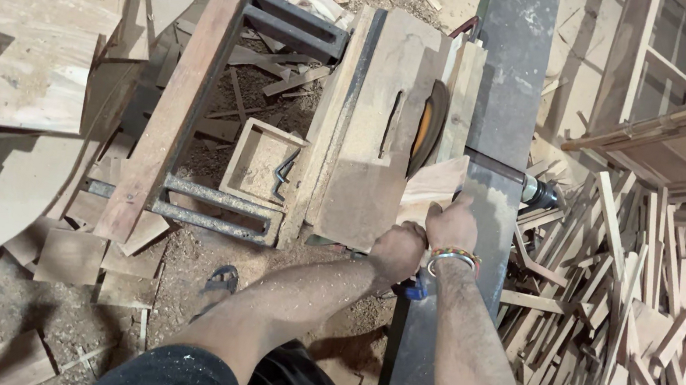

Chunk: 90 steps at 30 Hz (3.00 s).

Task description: The person cuts small rectangular wood pieces using a table saw, then picks up and looks at the pieces.

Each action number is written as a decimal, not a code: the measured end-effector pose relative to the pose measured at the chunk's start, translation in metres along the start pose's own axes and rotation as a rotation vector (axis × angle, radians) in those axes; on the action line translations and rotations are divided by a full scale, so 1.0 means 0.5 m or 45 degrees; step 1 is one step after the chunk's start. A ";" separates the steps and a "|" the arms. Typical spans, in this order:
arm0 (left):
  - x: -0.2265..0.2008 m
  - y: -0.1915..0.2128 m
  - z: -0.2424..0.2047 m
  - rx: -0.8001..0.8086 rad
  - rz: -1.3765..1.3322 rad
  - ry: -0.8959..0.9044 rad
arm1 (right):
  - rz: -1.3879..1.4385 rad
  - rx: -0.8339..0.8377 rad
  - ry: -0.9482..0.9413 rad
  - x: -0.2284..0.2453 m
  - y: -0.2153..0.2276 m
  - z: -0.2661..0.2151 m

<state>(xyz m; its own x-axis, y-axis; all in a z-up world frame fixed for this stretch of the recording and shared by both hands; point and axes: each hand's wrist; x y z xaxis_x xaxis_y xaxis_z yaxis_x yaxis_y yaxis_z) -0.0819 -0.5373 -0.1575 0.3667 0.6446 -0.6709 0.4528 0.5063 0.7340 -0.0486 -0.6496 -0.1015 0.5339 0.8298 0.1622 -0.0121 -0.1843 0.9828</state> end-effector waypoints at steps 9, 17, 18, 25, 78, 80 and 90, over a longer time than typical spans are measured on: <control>-0.006 0.028 0.032 -0.099 -0.085 0.018 | 0.047 -0.047 0.040 0.010 -0.003 0.050; -0.027 0.031 0.035 -0.129 -0.022 0.144 | 0.174 0.047 0.049 0.004 0.014 0.084; -0.030 0.031 0.037 -0.157 -0.050 0.172 | 0.154 0.031 0.043 0.007 0.013 0.082; -0.050 0.016 0.018 -0.248 -0.236 0.263 | 0.055 -0.055 0.011 0.025 0.020 0.069; -0.036 0.037 0.119 -0.136 -0.066 0.236 | -0.012 -0.159 0.039 0.043 0.023 0.148; -0.037 0.037 0.122 -0.171 -0.125 0.257 | -0.006 -0.153 0.041 0.045 0.022 0.151; -0.036 0.041 0.132 -0.152 -0.124 0.248 | 0.017 -0.215 0.088 0.037 0.010 0.169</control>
<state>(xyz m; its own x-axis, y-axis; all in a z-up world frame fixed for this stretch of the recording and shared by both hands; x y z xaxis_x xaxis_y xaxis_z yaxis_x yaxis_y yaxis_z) -0.0255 -0.5762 -0.1373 0.1575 0.6819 -0.7143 0.3747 0.6279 0.6821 0.0327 -0.6796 -0.1009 0.4732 0.8633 0.1754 -0.1636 -0.1095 0.9804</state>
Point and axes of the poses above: each hand's wrist, its own z-axis towards the middle knuckle, its own y-axis out of the back of the hand, x = y × z, and after that the axes turned 1 degree about y, right-handed
